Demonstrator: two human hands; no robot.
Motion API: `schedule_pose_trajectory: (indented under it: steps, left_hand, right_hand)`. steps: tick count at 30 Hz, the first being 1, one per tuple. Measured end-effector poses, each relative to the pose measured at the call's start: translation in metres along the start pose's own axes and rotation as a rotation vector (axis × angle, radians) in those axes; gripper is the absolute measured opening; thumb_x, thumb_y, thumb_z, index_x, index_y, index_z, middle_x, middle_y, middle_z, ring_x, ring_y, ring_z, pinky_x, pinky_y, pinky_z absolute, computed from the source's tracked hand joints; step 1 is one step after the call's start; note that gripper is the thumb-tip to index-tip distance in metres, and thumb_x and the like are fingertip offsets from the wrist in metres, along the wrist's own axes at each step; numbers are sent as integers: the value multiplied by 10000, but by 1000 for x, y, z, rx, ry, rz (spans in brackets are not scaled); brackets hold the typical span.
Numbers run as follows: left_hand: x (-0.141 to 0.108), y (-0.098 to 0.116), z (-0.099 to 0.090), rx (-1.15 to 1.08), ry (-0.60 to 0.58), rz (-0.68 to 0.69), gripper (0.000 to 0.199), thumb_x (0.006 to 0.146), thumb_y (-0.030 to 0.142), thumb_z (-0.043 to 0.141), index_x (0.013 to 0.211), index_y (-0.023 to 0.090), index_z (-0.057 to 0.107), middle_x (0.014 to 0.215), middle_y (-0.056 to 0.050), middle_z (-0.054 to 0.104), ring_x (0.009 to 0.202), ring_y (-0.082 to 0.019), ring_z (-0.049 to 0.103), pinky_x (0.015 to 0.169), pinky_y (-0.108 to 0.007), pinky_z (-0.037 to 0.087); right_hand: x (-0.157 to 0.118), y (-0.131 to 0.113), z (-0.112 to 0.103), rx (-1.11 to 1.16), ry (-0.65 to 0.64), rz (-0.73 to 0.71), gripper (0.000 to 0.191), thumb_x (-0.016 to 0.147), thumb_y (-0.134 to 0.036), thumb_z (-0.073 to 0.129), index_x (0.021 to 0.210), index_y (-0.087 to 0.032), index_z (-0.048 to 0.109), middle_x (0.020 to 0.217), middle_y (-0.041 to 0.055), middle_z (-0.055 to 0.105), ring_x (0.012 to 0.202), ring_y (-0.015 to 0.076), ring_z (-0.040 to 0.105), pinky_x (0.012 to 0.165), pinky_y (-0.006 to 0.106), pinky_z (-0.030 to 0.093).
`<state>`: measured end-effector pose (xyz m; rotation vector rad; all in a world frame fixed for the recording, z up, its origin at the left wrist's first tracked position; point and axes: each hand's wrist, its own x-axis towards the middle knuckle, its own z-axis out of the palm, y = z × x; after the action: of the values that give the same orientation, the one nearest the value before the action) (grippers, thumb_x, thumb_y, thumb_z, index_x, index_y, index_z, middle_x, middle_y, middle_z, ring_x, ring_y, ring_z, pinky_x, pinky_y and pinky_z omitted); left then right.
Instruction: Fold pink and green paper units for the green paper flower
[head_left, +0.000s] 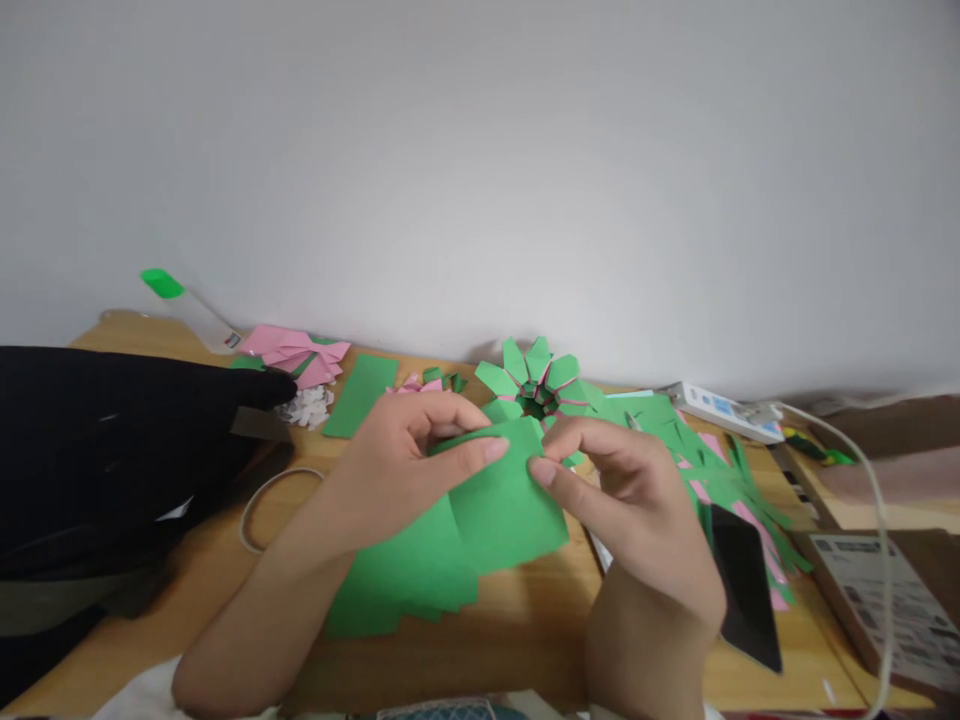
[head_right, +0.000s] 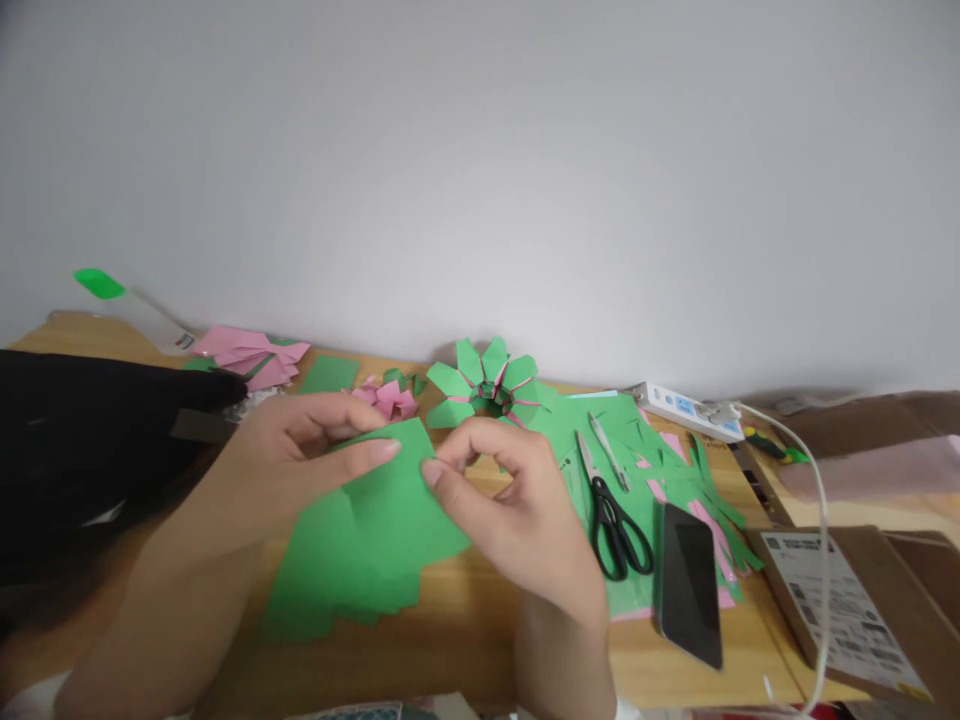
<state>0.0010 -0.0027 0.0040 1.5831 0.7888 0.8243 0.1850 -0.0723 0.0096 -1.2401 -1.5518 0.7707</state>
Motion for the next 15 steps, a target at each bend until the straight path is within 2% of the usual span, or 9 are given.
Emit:
schedule_pose_trajectory:
  steps: [5, 9, 12, 15]
  left_hand:
    - [1, -1, -2, -185, 156, 32, 105, 761, 250, 730, 689, 178, 701, 611, 22, 652, 543, -90, 555, 502, -178, 432]
    - [0, -1, -3, -90, 203, 71, 90, 777, 219, 701, 692, 189, 704, 647, 30, 680, 577, -89, 579, 525, -172, 441]
    - [-1, -1, -3, 55, 190, 126, 127, 806, 203, 663, 682, 198, 694, 631, 45, 662, 543, -80, 537, 483, -178, 394]
    - [-1, 1, -1, 161, 96, 173, 145, 818, 176, 630, 686, 196, 686, 644, 48, 683, 578, -89, 573, 513, -181, 421]
  right_hand:
    - [-4, 8, 2, 81, 66, -26, 146, 866, -163, 652, 738, -224, 614, 672, -44, 597, 654, 103, 539, 645, 238, 439]
    - [-1, 10, 2, 89, 37, -7, 159, 861, -187, 654, 715, -222, 603, 651, -39, 594, 630, 113, 539, 611, 248, 439]
    - [2, 10, 2, 4, -11, -14, 151, 849, -174, 651, 712, -224, 613, 647, -45, 609, 626, 108, 556, 620, 243, 455]
    - [6, 9, 4, -79, 34, -41, 70, 819, -165, 681, 806, -234, 673, 732, -39, 681, 695, 114, 618, 681, 244, 491]
